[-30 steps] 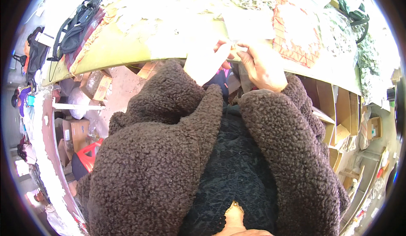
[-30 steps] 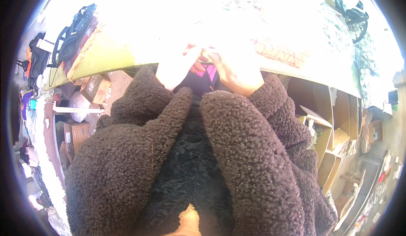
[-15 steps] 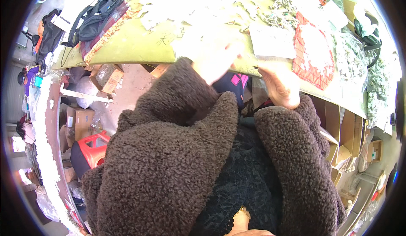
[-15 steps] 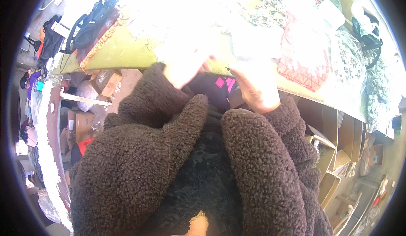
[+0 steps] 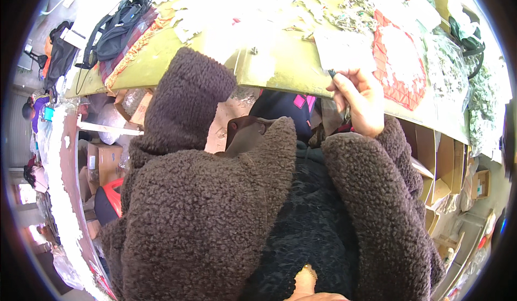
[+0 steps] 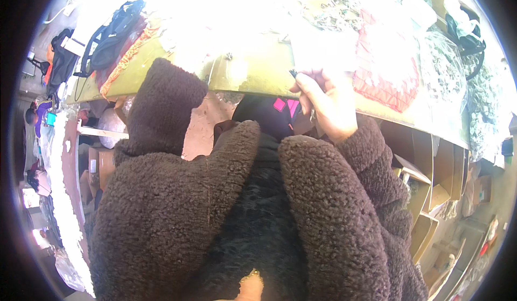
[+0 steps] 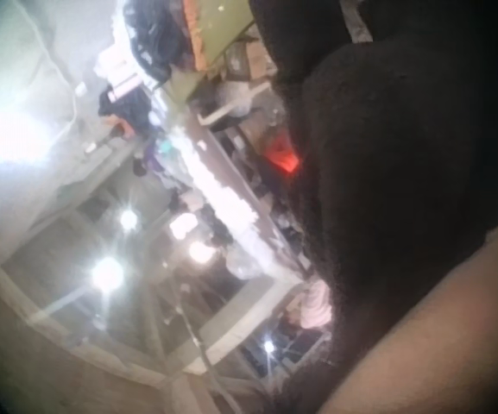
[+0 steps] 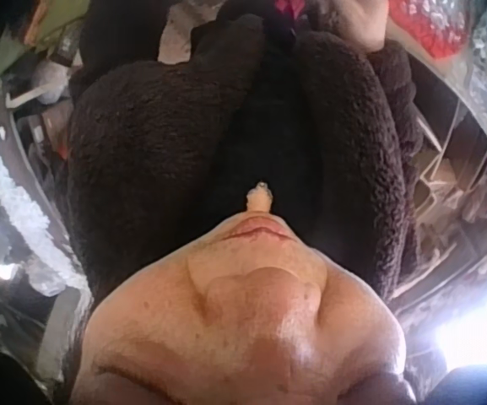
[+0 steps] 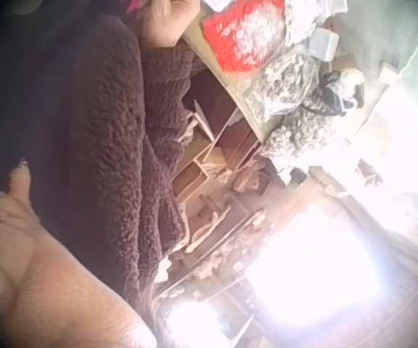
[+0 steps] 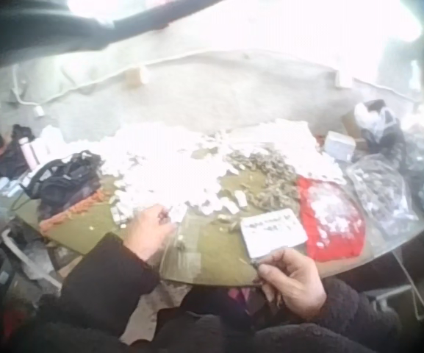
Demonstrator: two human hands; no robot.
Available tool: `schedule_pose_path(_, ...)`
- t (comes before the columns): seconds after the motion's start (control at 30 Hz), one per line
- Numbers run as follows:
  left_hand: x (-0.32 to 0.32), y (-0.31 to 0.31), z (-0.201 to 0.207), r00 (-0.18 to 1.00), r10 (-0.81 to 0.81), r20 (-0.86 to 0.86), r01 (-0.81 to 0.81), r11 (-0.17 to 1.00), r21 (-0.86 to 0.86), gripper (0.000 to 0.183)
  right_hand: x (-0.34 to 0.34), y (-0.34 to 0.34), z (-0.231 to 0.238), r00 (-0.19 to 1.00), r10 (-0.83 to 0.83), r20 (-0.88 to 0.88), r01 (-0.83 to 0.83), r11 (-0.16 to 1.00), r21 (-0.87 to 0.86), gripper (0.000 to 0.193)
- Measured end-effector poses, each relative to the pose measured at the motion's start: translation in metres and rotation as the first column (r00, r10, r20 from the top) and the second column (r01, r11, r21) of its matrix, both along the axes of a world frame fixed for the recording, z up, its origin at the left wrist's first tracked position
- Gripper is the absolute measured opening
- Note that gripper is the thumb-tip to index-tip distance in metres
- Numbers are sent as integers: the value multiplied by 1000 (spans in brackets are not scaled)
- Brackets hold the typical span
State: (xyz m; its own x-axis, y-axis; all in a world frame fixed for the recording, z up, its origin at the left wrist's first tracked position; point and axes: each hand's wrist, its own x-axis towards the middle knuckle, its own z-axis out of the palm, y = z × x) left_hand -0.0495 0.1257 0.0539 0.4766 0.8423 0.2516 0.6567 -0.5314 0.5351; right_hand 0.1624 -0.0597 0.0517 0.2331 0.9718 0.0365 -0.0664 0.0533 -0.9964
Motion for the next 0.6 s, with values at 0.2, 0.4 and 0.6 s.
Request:
schedule_pose_path(0.2,45,-88,5,896,-86,435,366,698,-616,33,-16,12,5,995,91,-40,-89,995,38,17)
schedule_pose_path(0.4,47,-105,-11,613,-51,788,746,367,-556,35,-4,-3,-4,989,-26,147,17,998,67,21)
schedule_pose_path(0.6,52,-103,-30,607,66,792,770,199,-606,24,-4,-12,-15,990,-95,103,77,984,162,12)
